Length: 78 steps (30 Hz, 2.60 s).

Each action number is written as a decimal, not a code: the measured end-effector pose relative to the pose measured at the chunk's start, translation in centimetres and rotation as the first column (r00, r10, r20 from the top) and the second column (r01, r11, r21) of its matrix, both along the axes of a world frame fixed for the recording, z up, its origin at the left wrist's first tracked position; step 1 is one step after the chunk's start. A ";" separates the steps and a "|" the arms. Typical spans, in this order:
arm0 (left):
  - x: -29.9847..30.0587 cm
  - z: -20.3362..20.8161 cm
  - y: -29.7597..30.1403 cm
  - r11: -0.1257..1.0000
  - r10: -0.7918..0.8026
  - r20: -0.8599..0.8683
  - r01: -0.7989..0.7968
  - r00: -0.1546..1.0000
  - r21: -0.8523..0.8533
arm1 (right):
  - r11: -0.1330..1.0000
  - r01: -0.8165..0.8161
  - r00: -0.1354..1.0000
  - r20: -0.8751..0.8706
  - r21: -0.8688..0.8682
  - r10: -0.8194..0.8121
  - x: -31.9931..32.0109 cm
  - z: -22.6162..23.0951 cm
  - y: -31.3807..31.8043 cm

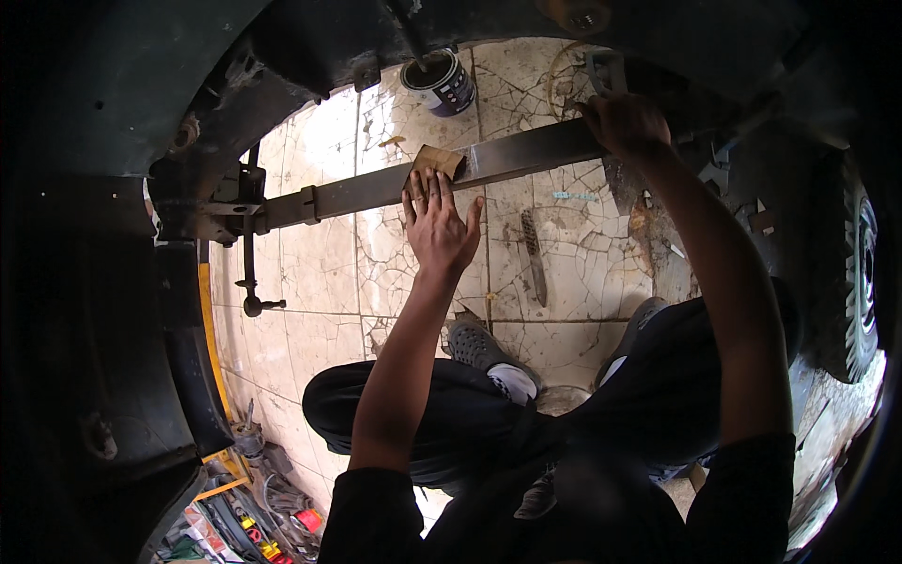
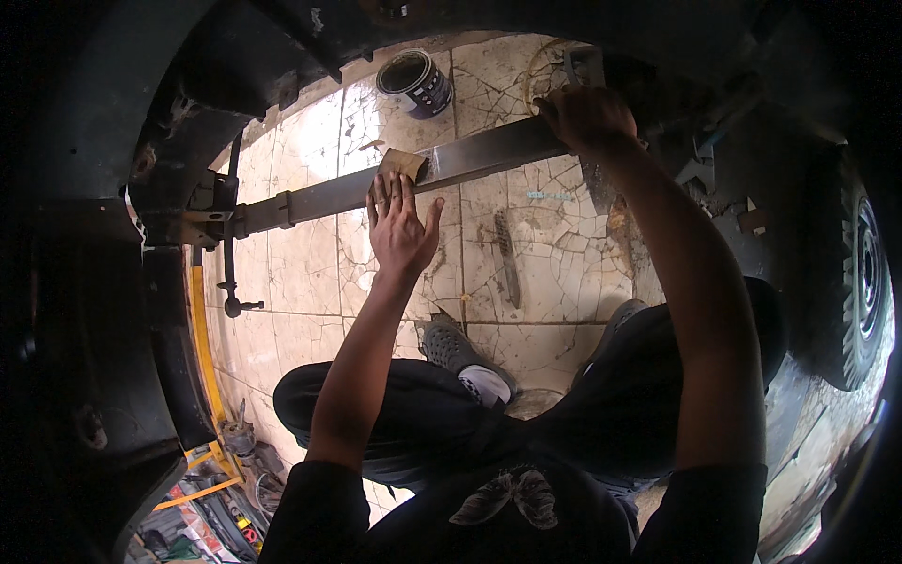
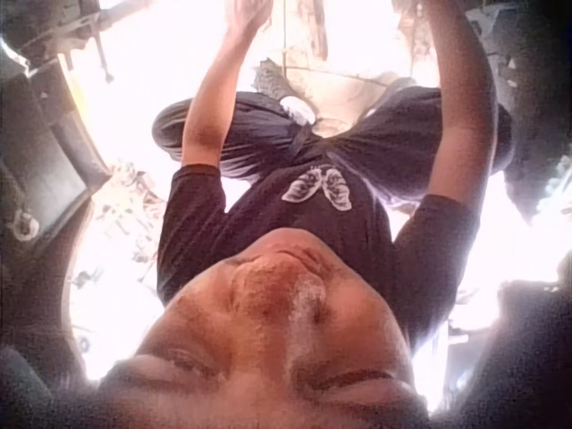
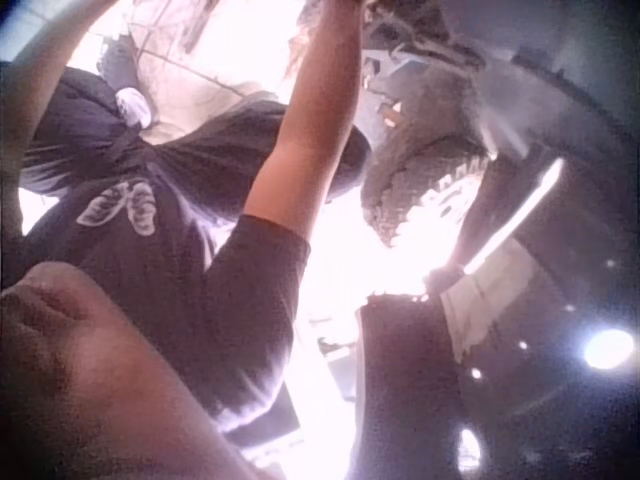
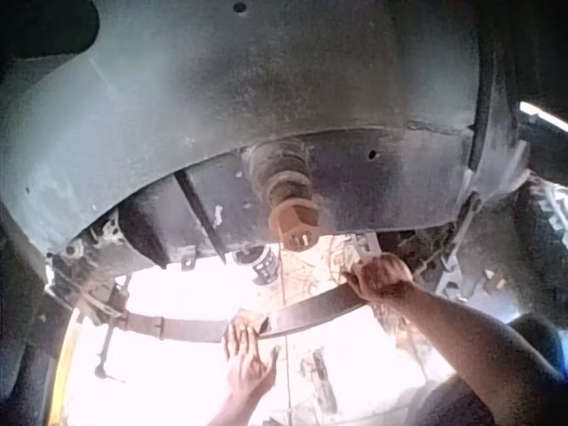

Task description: The person sits beneath a vehicle and uses a small brush to scrub a metal bar on the undercarriage. They repeatedly dip the brush into a container of liquid and continue scrubbing the same area.

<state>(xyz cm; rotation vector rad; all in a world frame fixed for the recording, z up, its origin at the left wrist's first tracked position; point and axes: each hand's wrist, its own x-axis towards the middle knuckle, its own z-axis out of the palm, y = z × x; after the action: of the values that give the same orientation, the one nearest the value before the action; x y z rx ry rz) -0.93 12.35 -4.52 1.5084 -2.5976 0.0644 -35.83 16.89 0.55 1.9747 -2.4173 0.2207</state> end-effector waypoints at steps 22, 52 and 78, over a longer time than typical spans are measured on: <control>0.4 -0.5 -2.6 0.998 -0.044 -0.112 0.049 0.993 0.042 | 0.987 -0.018 1.000 -0.012 -0.157 0.016 0.1 -1.3 -0.1; 3.9 0.6 -2.9 0.994 -0.104 -0.338 0.113 0.935 0.007 | 0.999 0.006 0.998 0.059 0.048 -0.009 0.5 0.8 -0.2; -1.8 -2.1 -0.7 0.958 -0.281 -0.173 0.265 0.944 -0.110 | 0.998 -0.011 0.999 0.037 0.058 0.009 0.4 0.7 -0.2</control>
<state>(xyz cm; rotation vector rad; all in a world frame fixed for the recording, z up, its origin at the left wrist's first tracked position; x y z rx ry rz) -2.68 11.68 -6.59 1.0575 -2.5867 0.0042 -35.42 16.70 1.21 2.0245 -2.4645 0.1908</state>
